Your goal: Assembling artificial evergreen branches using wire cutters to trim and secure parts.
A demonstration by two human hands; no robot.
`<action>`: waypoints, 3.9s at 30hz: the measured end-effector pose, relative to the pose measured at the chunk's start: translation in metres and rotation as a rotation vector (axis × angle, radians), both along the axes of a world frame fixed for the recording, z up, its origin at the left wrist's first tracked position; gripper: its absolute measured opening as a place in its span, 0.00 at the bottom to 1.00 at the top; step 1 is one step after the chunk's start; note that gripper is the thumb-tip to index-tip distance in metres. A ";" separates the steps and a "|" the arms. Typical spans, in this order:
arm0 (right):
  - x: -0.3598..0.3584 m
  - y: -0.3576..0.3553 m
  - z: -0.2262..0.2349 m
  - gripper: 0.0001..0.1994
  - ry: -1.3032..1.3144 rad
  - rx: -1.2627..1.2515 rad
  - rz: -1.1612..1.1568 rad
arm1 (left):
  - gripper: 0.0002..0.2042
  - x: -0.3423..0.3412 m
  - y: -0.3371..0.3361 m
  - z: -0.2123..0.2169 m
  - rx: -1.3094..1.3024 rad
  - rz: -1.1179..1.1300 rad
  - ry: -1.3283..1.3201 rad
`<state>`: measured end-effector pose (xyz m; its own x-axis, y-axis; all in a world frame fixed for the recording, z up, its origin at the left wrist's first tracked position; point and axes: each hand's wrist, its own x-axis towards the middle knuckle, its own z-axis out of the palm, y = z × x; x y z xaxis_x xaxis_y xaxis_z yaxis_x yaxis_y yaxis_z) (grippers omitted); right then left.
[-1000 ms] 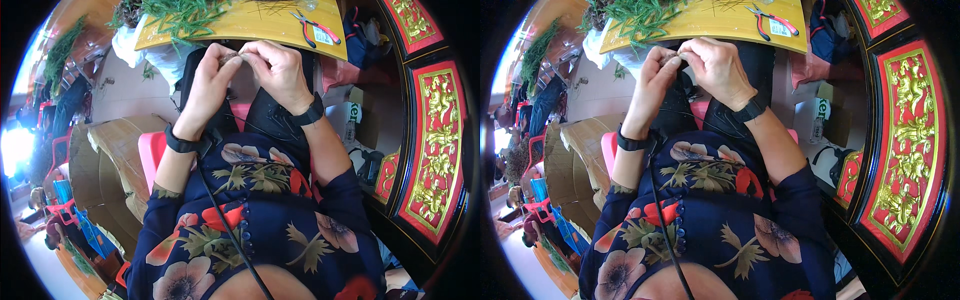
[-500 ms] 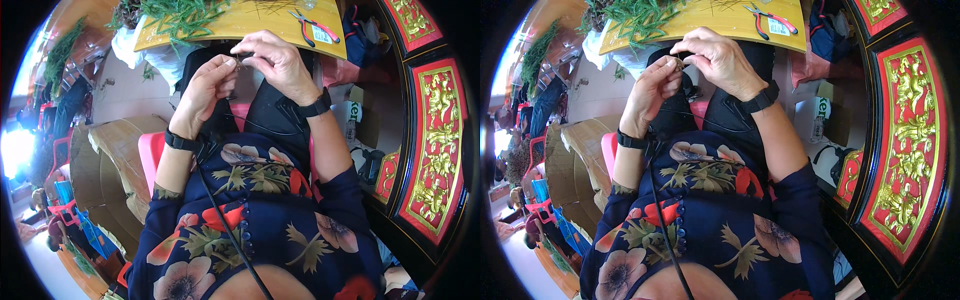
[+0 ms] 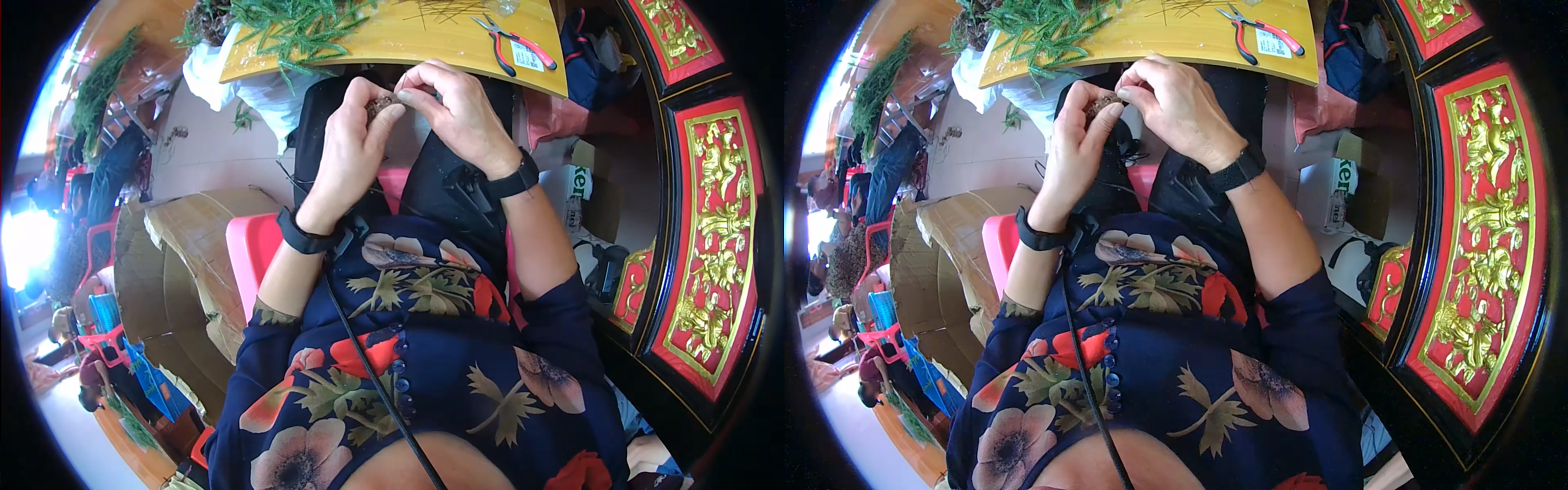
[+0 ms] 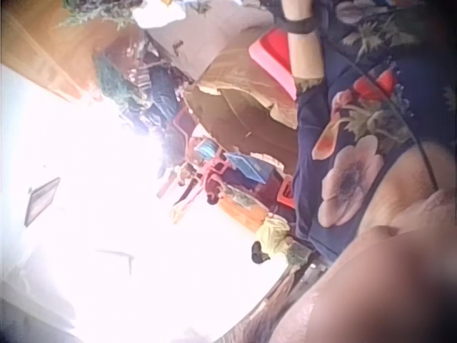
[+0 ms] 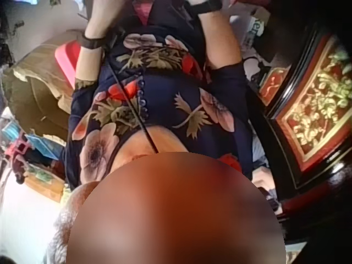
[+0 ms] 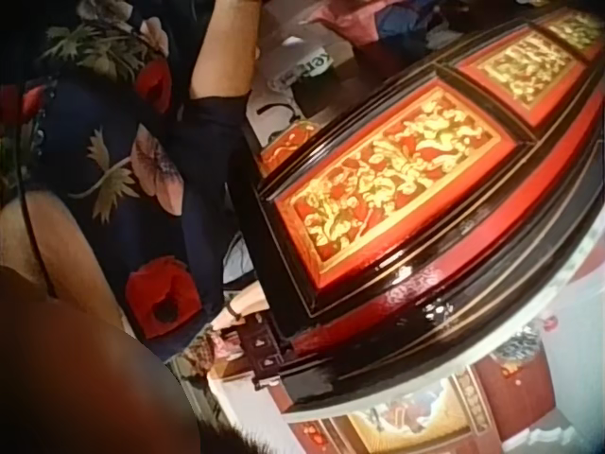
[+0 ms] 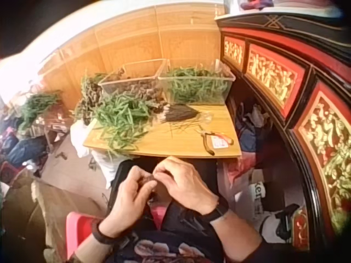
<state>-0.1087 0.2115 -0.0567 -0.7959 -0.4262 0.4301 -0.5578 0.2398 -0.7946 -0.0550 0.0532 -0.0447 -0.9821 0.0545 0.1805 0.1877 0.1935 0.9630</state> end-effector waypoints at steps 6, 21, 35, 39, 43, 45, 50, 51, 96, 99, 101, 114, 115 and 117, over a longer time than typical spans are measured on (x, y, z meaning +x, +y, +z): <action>0.008 -0.013 -0.005 0.10 -0.709 -0.376 0.011 | 0.06 -0.007 -0.003 -0.010 0.033 0.150 0.007; 0.016 -0.019 -0.007 0.07 -1.098 -0.859 0.133 | 0.08 -0.004 0.013 -0.010 -0.231 0.284 0.221; 0.007 -0.014 -0.011 0.05 -1.193 -0.966 0.168 | 0.12 -0.084 -0.111 -0.006 -0.302 0.593 0.158; 0.005 -0.013 -0.015 0.05 -1.231 -0.929 0.185 | 0.12 -0.134 -0.152 -0.037 -0.927 0.696 0.194; 0.005 -0.009 -0.016 0.05 -1.242 -0.927 0.170 | 0.12 -0.152 -0.147 -0.040 -1.062 0.530 0.198; 0.006 -0.008 -0.016 0.05 -1.243 -0.933 0.164 | 0.12 -0.158 -0.149 -0.033 -1.005 0.514 0.101; 0.005 -0.009 -0.015 0.06 -1.236 -0.931 0.170 | 0.12 -0.160 -0.154 -0.002 -1.062 0.544 0.267; 0.005 -0.008 -0.014 0.06 -1.233 -0.931 0.182 | 0.12 -0.160 -0.155 0.006 -1.063 0.529 0.275; 0.035 -0.024 0.040 0.05 -0.467 -0.686 -0.034 | 0.08 -0.038 -0.046 0.028 0.093 0.325 0.097; 0.041 -0.024 0.043 0.05 -0.391 -0.612 -0.087 | 0.08 -0.023 -0.033 0.023 -0.075 0.322 0.080; 0.038 -0.022 0.041 0.06 -0.389 -0.460 -0.147 | 0.09 -0.018 -0.025 0.018 -0.157 0.305 0.074; 0.025 -0.015 0.019 0.10 -0.317 -0.206 -0.249 | 0.08 0.006 -0.006 0.011 0.336 0.205 -0.191; 0.025 -0.015 0.018 0.10 -0.309 -0.209 -0.250 | 0.08 0.006 -0.005 0.010 0.340 0.202 -0.186; 0.025 -0.015 0.016 0.10 -0.294 -0.216 -0.253 | 0.08 0.006 -0.006 0.010 0.345 0.200 -0.181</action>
